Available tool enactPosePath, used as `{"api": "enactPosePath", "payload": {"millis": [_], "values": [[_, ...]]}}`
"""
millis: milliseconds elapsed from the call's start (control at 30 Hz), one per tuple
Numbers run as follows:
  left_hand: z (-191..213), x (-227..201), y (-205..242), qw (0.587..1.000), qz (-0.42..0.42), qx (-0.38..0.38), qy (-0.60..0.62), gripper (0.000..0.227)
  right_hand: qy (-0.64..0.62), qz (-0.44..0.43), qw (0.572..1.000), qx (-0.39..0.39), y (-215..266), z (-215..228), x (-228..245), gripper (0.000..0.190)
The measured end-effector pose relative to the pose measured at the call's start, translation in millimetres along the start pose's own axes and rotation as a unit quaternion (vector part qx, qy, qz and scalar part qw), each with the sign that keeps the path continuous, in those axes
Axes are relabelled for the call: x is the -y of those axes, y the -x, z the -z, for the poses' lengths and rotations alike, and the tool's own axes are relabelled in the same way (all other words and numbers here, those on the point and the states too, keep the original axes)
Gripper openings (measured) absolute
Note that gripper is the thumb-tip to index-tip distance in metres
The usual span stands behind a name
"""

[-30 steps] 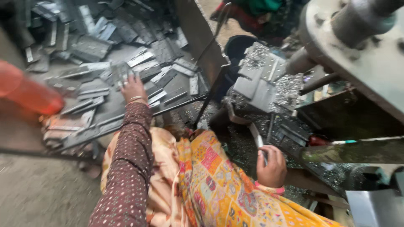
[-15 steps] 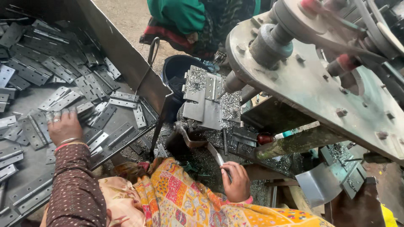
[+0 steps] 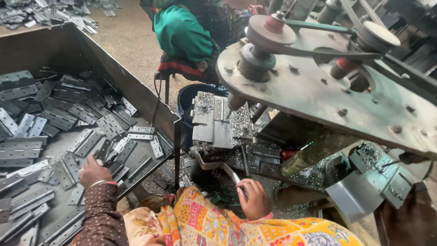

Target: The person sits on the floor and repeatedly places small metal brackets into a drill press, operates the lever to drill holes, and removes the finished pieces. Another person occasionally applies liquid from a bottle to the work area.

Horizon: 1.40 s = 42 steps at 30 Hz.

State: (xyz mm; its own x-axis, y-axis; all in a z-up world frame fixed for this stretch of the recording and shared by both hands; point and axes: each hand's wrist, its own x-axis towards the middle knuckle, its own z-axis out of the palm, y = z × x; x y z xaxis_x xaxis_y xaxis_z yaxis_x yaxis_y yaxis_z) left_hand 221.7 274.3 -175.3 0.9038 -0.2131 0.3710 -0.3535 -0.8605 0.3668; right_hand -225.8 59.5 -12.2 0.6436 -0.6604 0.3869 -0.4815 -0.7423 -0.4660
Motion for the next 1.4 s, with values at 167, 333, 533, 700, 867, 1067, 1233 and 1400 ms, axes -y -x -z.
{"api": "enactPosePath", "payload": {"millis": [167, 333, 533, 700, 867, 1067, 1233, 1400], "values": [[22, -20, 24, 0.922, 0.179, 0.057, 0.339, 0.038, -0.020, 0.015, 1.000, -0.009, 3, 1, -3, 0.009], [43, -55, 73, 0.859, 0.140, 0.095, 0.483, 0.039, -0.022, 0.028, 0.999, -0.027, 9, 1, -2, 0.008], [86, -181, 113, 0.650, 0.187, 0.261, 0.689, 0.033, -0.037, 0.024, 0.999, -0.031, 1, 4, -7, 0.006], [46, -277, 99, 0.660, 0.077, 0.210, 0.717, 0.028, -0.060, 0.011, 0.998, -0.023, 8, -5, -14, 0.008], [14, -330, 100, 0.865, 0.056, 0.162, 0.471, 0.042, -0.063, -0.012, 0.997, -0.046, 7, 0, -17, 0.008], [55, -318, 117, 0.933, -0.102, 0.213, 0.271, 0.050, -0.090, -0.013, 0.995, -0.034, 10, -13, -25, 0.011], [123, -340, 115, 0.950, -0.246, 0.187, 0.040, 0.042, -0.099, -0.017, 0.995, 0.006, 13, -7, -28, 0.013], [134, -360, 112, 0.909, -0.376, 0.150, -0.093, 0.061, -0.060, -0.119, 0.984, 0.117, -2, -16, -25, 0.064]]}}
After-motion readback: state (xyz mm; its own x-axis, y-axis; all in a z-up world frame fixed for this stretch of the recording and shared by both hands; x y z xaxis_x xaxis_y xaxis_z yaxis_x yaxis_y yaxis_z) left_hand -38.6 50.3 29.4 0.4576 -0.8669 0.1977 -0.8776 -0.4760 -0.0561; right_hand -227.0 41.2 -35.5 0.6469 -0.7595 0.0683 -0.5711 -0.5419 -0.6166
